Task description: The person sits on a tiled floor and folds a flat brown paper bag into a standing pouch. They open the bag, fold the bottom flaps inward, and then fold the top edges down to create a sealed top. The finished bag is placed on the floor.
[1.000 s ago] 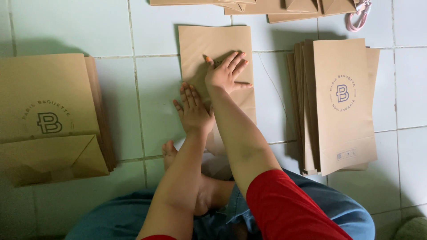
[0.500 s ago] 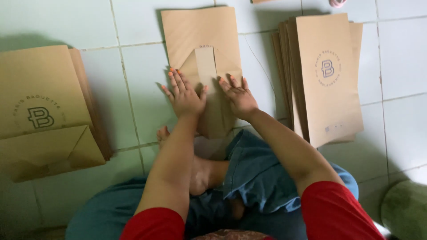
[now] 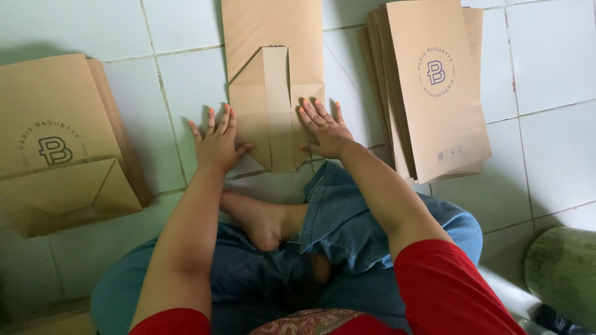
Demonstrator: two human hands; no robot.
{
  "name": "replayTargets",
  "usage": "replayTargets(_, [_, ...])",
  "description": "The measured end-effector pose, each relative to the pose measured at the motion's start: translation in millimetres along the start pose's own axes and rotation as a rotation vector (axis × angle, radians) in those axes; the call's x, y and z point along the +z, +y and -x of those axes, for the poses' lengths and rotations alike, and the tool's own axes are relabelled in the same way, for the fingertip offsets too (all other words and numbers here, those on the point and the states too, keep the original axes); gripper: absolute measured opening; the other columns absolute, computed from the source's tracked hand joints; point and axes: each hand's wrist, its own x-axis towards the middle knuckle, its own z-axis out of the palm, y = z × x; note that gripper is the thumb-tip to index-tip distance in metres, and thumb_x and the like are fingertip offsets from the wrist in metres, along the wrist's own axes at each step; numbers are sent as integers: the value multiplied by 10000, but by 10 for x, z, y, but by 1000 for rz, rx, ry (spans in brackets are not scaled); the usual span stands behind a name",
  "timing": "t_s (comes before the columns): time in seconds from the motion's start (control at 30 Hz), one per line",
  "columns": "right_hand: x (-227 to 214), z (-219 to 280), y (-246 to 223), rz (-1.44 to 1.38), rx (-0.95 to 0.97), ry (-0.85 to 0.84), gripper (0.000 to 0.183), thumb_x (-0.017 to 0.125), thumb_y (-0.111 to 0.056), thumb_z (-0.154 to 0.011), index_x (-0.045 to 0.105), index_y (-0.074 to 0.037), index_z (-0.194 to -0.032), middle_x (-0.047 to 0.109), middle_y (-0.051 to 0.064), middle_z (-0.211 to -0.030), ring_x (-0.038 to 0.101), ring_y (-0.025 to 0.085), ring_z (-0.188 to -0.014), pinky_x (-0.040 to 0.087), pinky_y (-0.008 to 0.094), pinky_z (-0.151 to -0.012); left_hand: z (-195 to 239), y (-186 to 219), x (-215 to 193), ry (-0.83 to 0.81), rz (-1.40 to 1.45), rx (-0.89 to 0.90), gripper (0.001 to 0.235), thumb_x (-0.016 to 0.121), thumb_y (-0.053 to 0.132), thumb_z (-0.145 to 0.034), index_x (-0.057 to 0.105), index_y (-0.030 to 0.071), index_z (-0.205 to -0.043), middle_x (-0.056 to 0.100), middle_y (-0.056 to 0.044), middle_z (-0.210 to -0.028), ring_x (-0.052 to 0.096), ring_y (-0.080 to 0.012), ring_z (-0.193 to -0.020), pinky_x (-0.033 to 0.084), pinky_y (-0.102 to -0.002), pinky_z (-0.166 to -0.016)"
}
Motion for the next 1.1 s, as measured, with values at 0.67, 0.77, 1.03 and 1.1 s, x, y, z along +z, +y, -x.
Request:
replayTargets(0.67, [-391,290,-341,-59,79,-25,1169,675,-780,-750,105,-285,-1642,61,-71,-1693,45,182,-1575,-9,811,-1175,501,735,-763,-79,-111,14,1281,705,789,-663,152,118,-1604,93,-29,-1700,64,-232,-1553,162,-840,-1087])
replayTargets(0.77, [61,-280,59,-125,139,313,696,567,-693,-908,442,-336,-1492,457,-97,-1492,424,165,-1398,219,677,-1188,-251,310,-51,310,-14,86,715,648,681,-826,548,218,-1362,505,68,-1419,506,-173,-1294,350,-766,-1068])
replayTargets(1.03, [237,-834,326,-348,430,500,440,590,-519,-1013,553,-433,-1443,493,-148,-1406,663,159,-1202,482,441,-1056,-696,349,-566,174,244,-73,831,770,100,-849,360,221,-1563,411,-32,-1463,699,-276,-1088,630,-477,-851])
replayTargets(1.1, [113,-821,273,-371,499,439,438,628,-480,-997,583,-405,-1426,482,-113,-1364,654,171,-1221,477,427,-1045,-620,539,-966,-16,305,-160,909,797,82,-844,286,127,-1593,358,-161,-1570,563,-402,-1327,541,-591,-1017])
